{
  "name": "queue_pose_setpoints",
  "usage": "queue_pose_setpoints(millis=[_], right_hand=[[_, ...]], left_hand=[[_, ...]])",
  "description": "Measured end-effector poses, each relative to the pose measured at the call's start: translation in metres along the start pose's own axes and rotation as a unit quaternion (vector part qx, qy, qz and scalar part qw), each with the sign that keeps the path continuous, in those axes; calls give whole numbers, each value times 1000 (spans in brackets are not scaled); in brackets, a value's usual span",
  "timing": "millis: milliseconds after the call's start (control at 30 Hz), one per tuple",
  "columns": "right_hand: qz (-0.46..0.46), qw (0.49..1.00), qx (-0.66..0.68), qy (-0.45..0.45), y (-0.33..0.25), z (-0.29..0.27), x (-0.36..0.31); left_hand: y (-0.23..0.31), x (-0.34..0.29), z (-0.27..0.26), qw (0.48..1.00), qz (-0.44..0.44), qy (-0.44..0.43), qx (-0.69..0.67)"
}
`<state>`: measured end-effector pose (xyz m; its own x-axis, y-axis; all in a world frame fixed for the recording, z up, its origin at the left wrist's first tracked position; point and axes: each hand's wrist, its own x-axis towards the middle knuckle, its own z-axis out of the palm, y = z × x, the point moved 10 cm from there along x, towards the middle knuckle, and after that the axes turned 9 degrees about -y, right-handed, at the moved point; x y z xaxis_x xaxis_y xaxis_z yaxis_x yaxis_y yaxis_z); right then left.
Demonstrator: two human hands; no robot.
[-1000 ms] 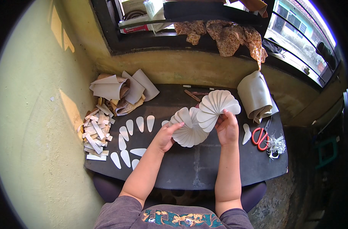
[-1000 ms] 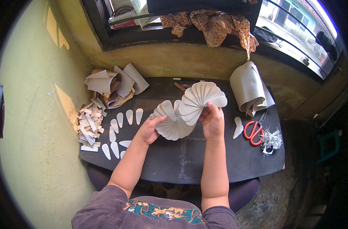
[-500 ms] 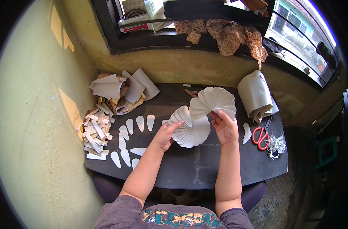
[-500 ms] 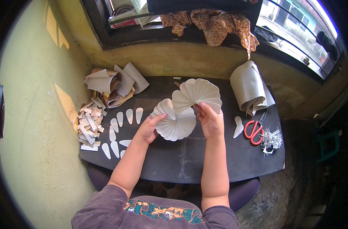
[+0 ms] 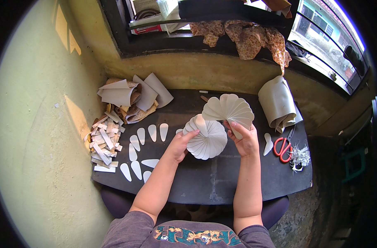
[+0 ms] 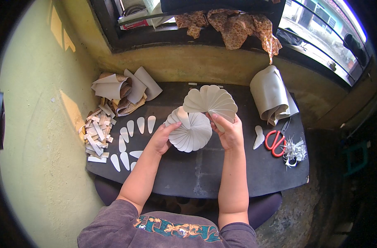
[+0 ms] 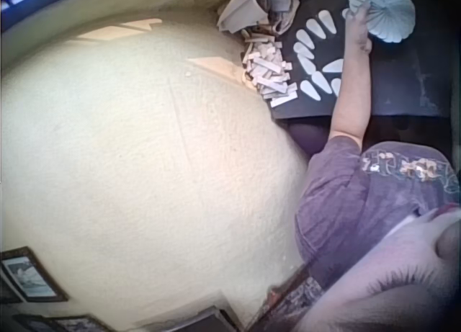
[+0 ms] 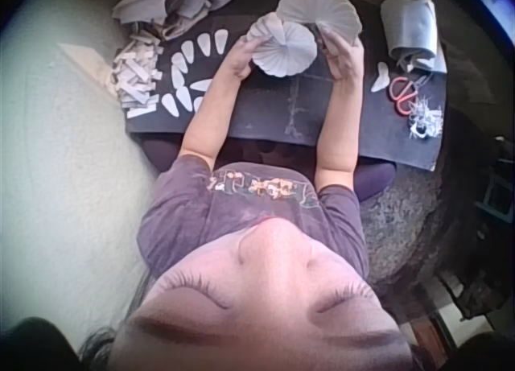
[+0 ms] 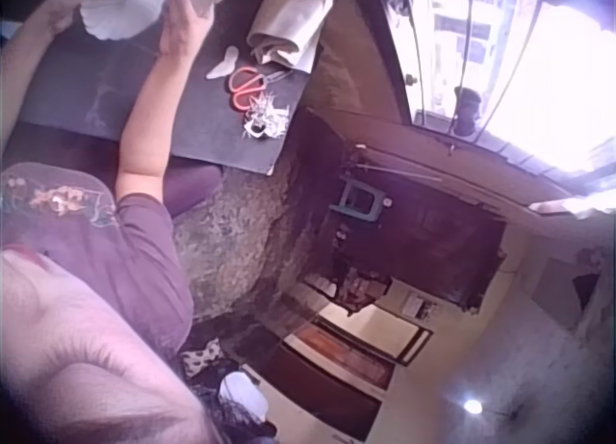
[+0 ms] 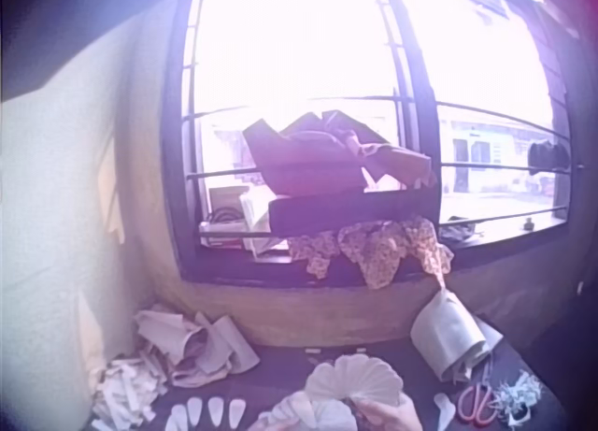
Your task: The person assembles white, petal-shaped paper cutouts into a fan-like structure by hand. They pick up individual cutouts from the table, align them, and press them together to form a layered, circular shape.
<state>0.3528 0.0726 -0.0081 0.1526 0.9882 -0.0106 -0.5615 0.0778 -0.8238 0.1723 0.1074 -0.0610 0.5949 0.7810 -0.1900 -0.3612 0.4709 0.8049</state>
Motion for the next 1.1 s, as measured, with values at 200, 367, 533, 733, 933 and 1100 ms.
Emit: queue_pose_setpoints(millis=[200, 367, 533, 733, 933, 1100], right_hand=[[34, 998, -53, -1, 5, 13, -4], [56, 997, -45, -8, 10, 15, -5], [50, 999, 2, -16, 15, 8, 0], [32, 999, 1, 11, 15, -4, 3], [-17, 1000, 8, 0, 6, -3, 6], [0, 999, 18, -36, 11, 6, 5]], left_hand=[[-2, 1, -1, 1000, -15, -4, 8], [-6, 1, -5, 999, -33, 13, 20], [-7, 0, -6, 999, -38, 15, 18], [-8, 0, -9, 999, -43, 22, 20], [-9, 2, -7, 995, -56, -4, 77], [8, 3, -2, 961, 11, -15, 277]])
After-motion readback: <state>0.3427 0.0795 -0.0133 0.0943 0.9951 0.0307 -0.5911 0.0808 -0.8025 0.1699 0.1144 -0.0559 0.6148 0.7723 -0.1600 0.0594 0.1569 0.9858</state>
